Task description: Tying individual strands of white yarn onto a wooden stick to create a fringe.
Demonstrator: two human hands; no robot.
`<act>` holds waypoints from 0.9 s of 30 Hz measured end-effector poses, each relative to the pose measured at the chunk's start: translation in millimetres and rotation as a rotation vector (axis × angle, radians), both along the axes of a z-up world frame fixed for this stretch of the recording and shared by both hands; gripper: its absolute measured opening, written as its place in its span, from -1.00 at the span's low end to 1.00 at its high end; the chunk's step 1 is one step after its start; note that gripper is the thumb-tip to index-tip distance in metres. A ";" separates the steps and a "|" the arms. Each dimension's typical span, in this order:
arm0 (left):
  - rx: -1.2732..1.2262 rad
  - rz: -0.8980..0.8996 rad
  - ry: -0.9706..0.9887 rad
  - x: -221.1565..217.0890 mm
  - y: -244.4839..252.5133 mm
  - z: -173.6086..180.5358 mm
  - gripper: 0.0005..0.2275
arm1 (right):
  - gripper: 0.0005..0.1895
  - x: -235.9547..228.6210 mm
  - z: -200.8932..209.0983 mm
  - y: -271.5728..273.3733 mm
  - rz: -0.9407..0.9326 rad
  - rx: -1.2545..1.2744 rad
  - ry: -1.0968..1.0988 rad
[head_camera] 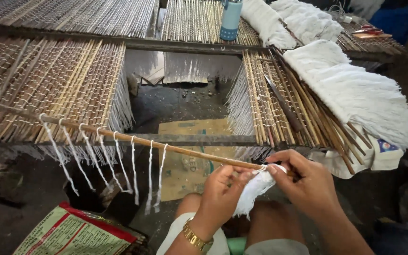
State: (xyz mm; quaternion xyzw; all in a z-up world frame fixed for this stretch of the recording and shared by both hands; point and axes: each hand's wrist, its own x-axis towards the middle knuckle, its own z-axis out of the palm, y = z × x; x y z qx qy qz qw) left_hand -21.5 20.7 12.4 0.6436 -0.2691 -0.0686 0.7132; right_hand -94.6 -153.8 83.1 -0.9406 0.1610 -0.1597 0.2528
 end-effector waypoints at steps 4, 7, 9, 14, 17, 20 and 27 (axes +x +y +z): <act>-0.170 -0.121 0.275 -4.6 3.1 4.8 -0.77 | -0.77 0.6 -1.0 -2.4 0.031 -0.026 -0.041; -0.064 -0.100 0.185 -3.5 3.5 1.9 -0.84 | -0.76 1.1 -5.6 -4.2 0.055 -0.031 -0.048; 0.000 -0.069 0.102 -1.6 1.1 -0.7 -0.86 | -0.76 2.5 -5.4 -0.6 0.049 -0.051 -0.051; 0.037 0.062 -0.208 -0.8 -0.9 -4.6 -0.92 | -0.67 4.1 -19.1 3.2 -0.135 -0.161 -0.016; -0.234 0.218 0.022 0.7 5.4 -10.2 -0.85 | -0.68 4.0 -11.1 5.1 -0.212 -0.159 0.044; -0.175 0.027 0.690 -1.2 6.6 19.1 -0.82 | -0.68 3.9 -10.6 2.8 -0.132 -0.118 0.064; -0.205 0.035 0.224 -0.7 -9.5 -3.9 -0.70 | -0.73 -1.9 6.4 12.1 0.034 0.005 -0.006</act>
